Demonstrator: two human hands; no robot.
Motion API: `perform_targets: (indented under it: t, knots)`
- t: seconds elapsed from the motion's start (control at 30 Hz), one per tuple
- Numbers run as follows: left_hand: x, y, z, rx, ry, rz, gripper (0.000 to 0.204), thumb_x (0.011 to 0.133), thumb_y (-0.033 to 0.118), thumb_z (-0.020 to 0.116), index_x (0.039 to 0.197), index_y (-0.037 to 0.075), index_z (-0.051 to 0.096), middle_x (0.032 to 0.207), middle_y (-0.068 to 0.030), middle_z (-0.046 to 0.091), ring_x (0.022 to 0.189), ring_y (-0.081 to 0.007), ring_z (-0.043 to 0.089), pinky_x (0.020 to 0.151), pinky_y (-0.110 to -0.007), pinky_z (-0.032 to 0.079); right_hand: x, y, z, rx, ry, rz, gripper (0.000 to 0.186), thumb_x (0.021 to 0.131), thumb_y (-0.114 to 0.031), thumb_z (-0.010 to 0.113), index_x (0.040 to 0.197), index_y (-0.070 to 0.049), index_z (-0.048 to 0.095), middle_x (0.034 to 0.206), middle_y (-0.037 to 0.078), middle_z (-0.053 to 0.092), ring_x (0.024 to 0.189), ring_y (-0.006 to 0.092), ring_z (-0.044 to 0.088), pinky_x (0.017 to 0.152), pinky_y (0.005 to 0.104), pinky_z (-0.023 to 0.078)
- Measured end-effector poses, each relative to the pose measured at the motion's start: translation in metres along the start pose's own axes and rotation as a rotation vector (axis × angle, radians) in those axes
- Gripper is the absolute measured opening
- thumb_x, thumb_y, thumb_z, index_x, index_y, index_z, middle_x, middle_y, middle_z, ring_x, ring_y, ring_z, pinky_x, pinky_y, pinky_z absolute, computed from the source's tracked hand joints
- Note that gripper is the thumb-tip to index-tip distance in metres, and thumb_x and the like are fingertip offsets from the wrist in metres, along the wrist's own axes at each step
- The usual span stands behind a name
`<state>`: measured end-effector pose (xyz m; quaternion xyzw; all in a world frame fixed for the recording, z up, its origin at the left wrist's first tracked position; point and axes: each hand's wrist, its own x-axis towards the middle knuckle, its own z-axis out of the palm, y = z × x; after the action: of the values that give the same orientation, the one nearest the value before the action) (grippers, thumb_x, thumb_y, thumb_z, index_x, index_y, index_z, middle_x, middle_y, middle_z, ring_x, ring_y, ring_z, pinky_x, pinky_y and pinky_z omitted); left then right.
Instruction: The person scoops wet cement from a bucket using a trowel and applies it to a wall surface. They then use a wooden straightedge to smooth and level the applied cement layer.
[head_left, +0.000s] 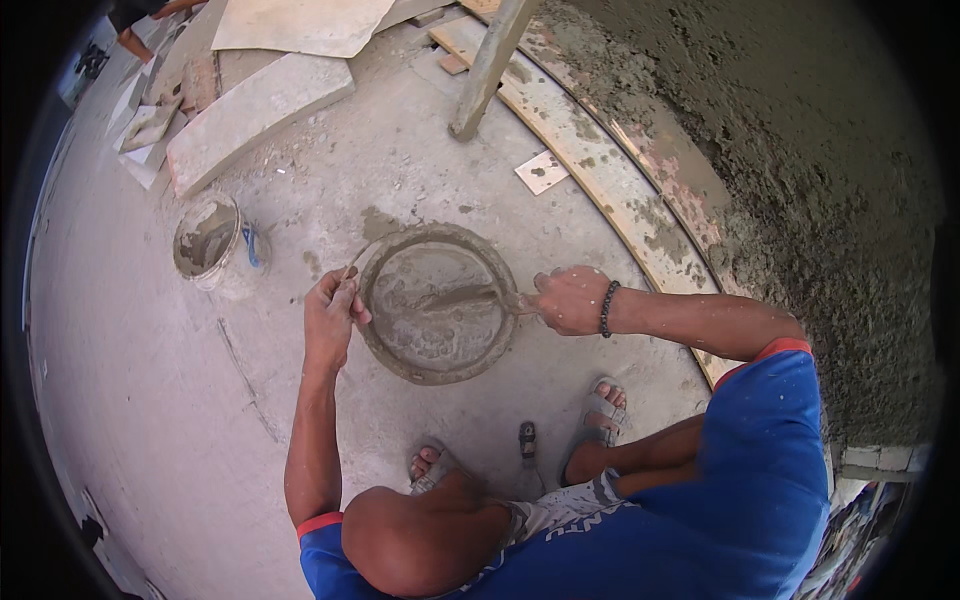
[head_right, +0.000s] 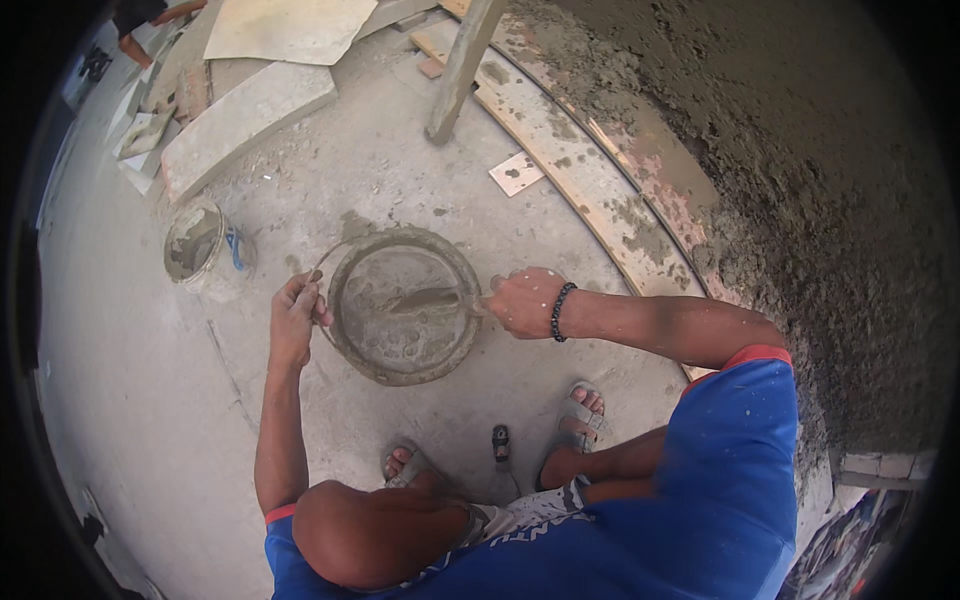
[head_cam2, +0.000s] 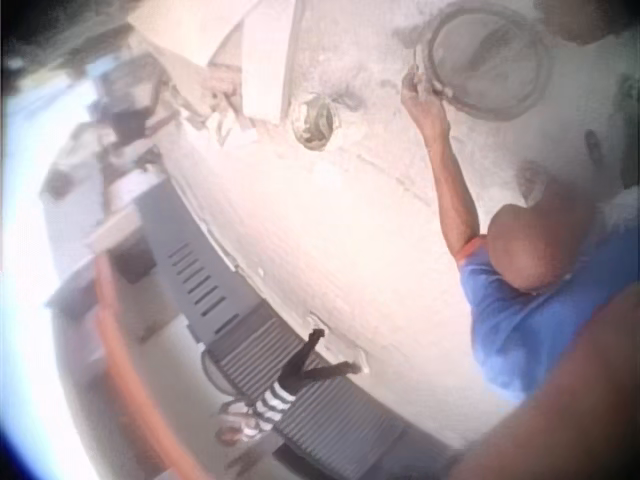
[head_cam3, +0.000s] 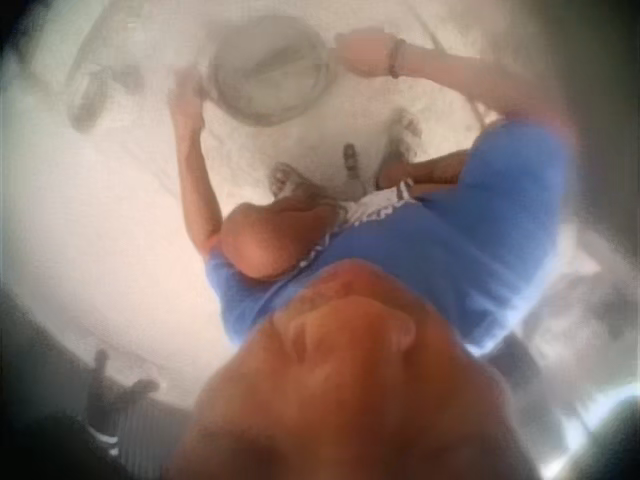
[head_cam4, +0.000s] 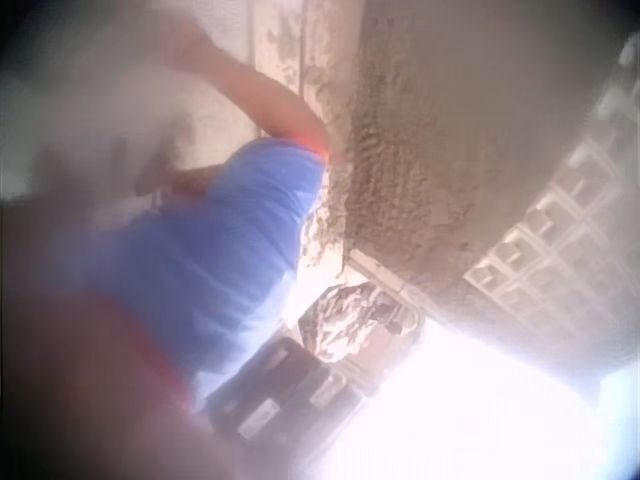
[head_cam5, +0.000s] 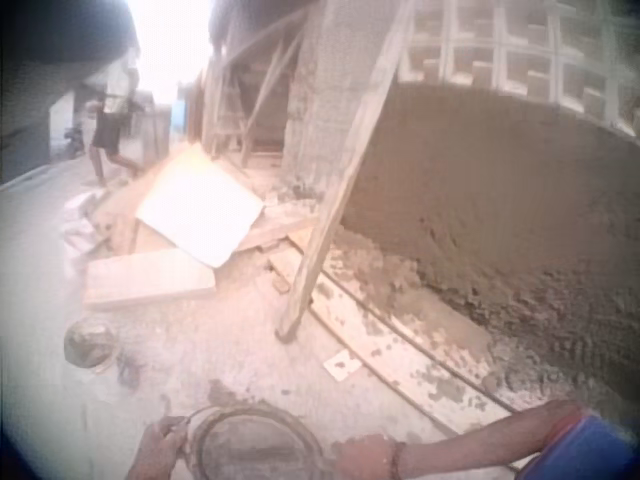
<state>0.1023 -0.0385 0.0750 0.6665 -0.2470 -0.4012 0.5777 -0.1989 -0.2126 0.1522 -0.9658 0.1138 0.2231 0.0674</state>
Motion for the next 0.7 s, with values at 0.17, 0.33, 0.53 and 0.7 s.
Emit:
perform_targets:
  t: [0.17, 0.33, 0.53, 0.7]
  knots:
    - [-0.001, 0.036, 0.019, 0.065, -0.146, -0.098, 0.024, 0.098, 0.008, 0.043, 0.114, -0.004, 0.057, 0.065, -0.0017, 0.051, 0.048, -0.0117, 0.050, 0.048, -0.026, 0.048, -0.007, 0.042, 0.035, 0.014, 0.068, -0.020, 0.033, 0.083, -0.013, 0.058, 0.116, -0.013, 0.061, 0.097, 0.018, 0.061, 0.086, 0.0363, 0.067, 0.069, 0.0475, 0.056]
    - [-0.003, 0.062, 0.034, 0.003, -0.194, -0.320, 0.018, 0.099, 0.009, 0.044, 0.106, 0.000, 0.057, 0.063, -0.0021, 0.050, 0.047, -0.0135, 0.050, 0.048, -0.031, 0.050, -0.020, 0.051, 0.026, 0.123, 0.148, -0.060, 0.033, 0.084, -0.019, 0.060, 0.117, -0.014, 0.061, 0.095, 0.017, 0.061, 0.088, 0.0350, 0.066, 0.071, 0.0474, 0.055]
    - [-0.020, 0.092, 0.074, 0.026, -0.191, -0.560, 0.014, 0.095, 0.006, 0.044, 0.102, 0.002, 0.056, 0.063, -0.0017, 0.047, 0.047, -0.0157, 0.049, 0.049, -0.034, 0.050, -0.149, 0.026, -0.057, 0.520, 0.187, 0.347, 0.046, 0.082, -0.024, 0.061, 0.127, -0.016, 0.054, 0.098, 0.018, 0.063, 0.091, 0.0369, 0.065, 0.078, 0.0477, 0.053]
    - [-0.024, 0.067, 0.093, 0.214, -0.206, -0.686, 0.013, 0.091, 0.011, 0.050, 0.102, 0.007, 0.056, 0.064, -0.0031, 0.046, 0.046, -0.0179, 0.044, 0.046, -0.034, 0.042, -0.355, -0.032, -0.049, 0.806, 0.108, 0.941, 0.055, 0.080, -0.025, 0.061, 0.134, -0.028, 0.049, 0.105, 0.011, 0.068, 0.097, 0.0363, 0.064, 0.084, 0.0484, 0.053]
